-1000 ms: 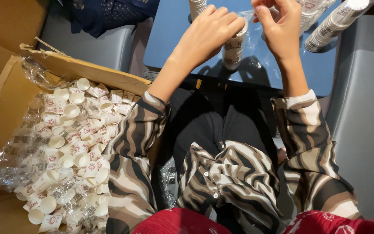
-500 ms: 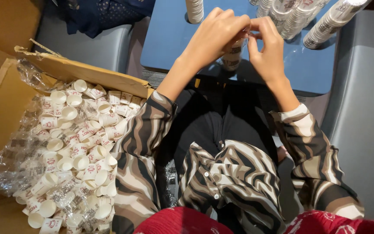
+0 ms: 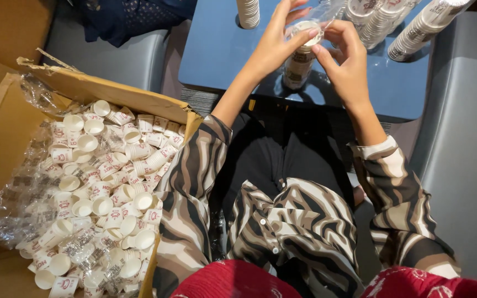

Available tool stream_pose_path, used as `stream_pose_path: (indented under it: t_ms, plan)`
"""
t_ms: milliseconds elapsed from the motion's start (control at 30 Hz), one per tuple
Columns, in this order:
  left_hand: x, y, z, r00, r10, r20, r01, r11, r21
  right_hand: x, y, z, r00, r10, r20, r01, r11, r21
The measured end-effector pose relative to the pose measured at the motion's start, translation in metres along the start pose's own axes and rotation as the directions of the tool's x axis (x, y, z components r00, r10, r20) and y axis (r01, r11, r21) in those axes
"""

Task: Sorting and stacking small paper cups from a box onto a table.

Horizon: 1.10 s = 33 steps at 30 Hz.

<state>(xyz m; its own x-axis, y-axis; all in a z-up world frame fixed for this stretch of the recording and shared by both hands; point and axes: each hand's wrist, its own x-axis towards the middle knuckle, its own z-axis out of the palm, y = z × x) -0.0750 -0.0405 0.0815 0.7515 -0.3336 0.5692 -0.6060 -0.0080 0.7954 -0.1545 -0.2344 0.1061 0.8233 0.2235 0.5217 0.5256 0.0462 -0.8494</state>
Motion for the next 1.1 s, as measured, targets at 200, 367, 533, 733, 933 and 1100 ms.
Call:
stream_pose_path:
  t_ms: [200, 367, 533, 733, 933, 1100]
  plan:
    - [-0.005, 0.035, -0.018, 0.962, -0.171, 0.213, 0.226, 0.938, -0.264, 0.004, -0.025, 0.0, 0.995, -0.099, 0.003, 0.091, 0.902, -0.423]
    - [-0.001, 0.049, -0.03, 0.922, -0.208, 0.328, 0.302, 0.914, -0.271, 0.01, -0.039, -0.009, 0.991, -0.075, 0.111, 0.122, 0.846, -0.519]
    - [0.003, 0.04, -0.012, 0.966, -0.184, 0.179, 0.209, 0.969, -0.132, 0.01, -0.053, 0.003, 0.972, -0.093, 0.218, 0.214, 0.739, -0.639]
    - [-0.004, 0.094, 0.01, 0.967, 0.126, -0.22, 0.014, 0.84, 0.542, 0.015, -0.056, 0.009, 0.972, -0.026, 0.234, 0.221, 0.443, -0.869]
    - [-0.014, 0.113, 0.008, 0.979, 0.156, 0.128, -0.201, 0.698, 0.687, 0.014, -0.031, -0.01, 0.973, 0.114, 0.202, 0.111, 0.532, -0.839]
    - [-0.012, 0.098, 0.006, 0.949, 0.261, 0.179, -0.304, 0.594, 0.745, 0.005, -0.023, -0.007, 0.99, -0.099, 0.102, 0.135, 0.876, -0.463]
